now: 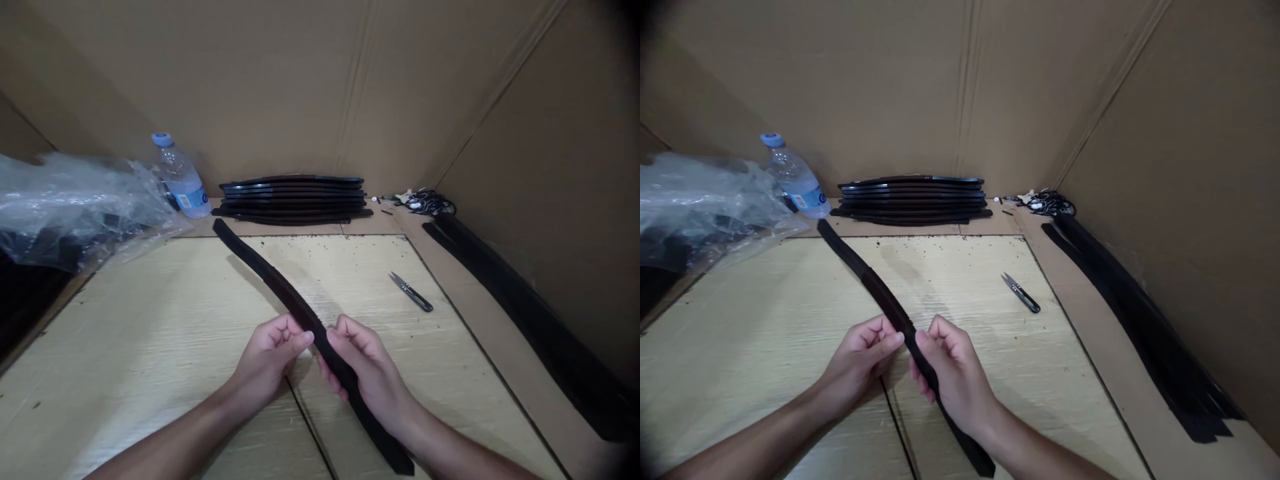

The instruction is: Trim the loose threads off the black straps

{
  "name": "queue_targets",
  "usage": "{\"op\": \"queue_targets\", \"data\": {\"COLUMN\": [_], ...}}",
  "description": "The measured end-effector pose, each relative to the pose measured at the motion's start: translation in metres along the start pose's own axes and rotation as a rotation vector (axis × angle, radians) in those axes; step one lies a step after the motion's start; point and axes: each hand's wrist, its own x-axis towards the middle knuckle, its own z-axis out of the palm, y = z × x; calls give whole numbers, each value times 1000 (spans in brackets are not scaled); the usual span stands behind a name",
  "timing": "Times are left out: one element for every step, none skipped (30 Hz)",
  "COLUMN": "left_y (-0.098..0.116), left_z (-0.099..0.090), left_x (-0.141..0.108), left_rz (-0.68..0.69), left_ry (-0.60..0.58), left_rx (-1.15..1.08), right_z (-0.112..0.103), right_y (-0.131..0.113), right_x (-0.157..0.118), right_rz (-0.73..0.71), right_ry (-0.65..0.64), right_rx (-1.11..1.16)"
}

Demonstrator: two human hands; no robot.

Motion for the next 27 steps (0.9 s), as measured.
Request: {"op": "queue_targets", "data": {"left_y": [0, 0, -1, -2, -4, -5, -6, -7, -7, -7, -6, -5, -4, -3, -3, -3, -3, -3, -4, -5, -5, -6, -6, -6, -6, -5, -5], "left_z": [0, 0, -1, -2, -3, -5, -6, -7, -7, -7, -7, -7, -6, -6, -6, -7, -8, -9, -10, -12, -12, -13, -13, -13, -12, -11, -11], "left_x": [1, 1, 2, 2, 2, 2, 2, 2, 1, 1, 0, 0, -1, -1, -1, -1, -1, 0, 0, 0, 0, 0, 0, 0, 0, 0, -1], "left_rz": [7, 11, 14, 16, 17, 17, 11, 2, -9, -18, -24, -30, -39, -53, -70, -84, -89, -84, -70, -53, -41, -35, -36, -41, -46, -47, -44], "left_ry": [8, 11, 9, 1, -11, -26, -45, -65, -84, -99, -112, -126, -146, -169, -192, -210, -215, -205, -184, -159, -137, -122, -116, -115, -114, -109, -99], "left_rx": [-3, -10, -21, -35, -51, -68, -82, -91, -97, -97, -90, -84, -81, -78, -72, -61, -44, -21, 2, 20, 28, 29, 24, 18, 17, 21, 29], "right_z": [-1, -2, -2, -3, -3, -3, -3, -3, -3, -3, -3, -3, -3, -3, -3, -3, -2, -2, -2, -2, -1, -1, 0, 1, 1, 2, 2], "right_y": [1, 2, 2, 3, 3, 3, 2, 2, 1, 1, 1, 1, 1, 1, 2, 2, 3, 3, 4, 4, 4, 5, 5, 5, 5, 5, 5], "right_x": [0, 1, 1, 2, 2, 3, 4, 5, 5, 6, 6, 6, 6, 5, 5, 4, 3, 2, 1, 1, 0, -1, -1, -1, -2, -2, -2], "right_rz": [-24, -34, -35, -29, -19, -11, -4, 5, 13, 15, 12, 8, 9, 16, 33, 55, 72, 82, 84, 82, 83, 91, 106, 119, 131, 140, 148], "right_ry": [0, 1, 4, 10, 12, 11, -2, -26, -54, -81, -102, -114, -124, -135, -157, -184, -210, -231, -242, -240, -229, -211, -189, -165, -141, -121, -102], "right_rx": [-9, -17, -24, -30, -32, -34, -36, -41, -48, -59, -69, -72, -65, -43, -12, 17, 38, 46, 46, 41, 37, 39, 43, 46, 43, 35, 22]}}
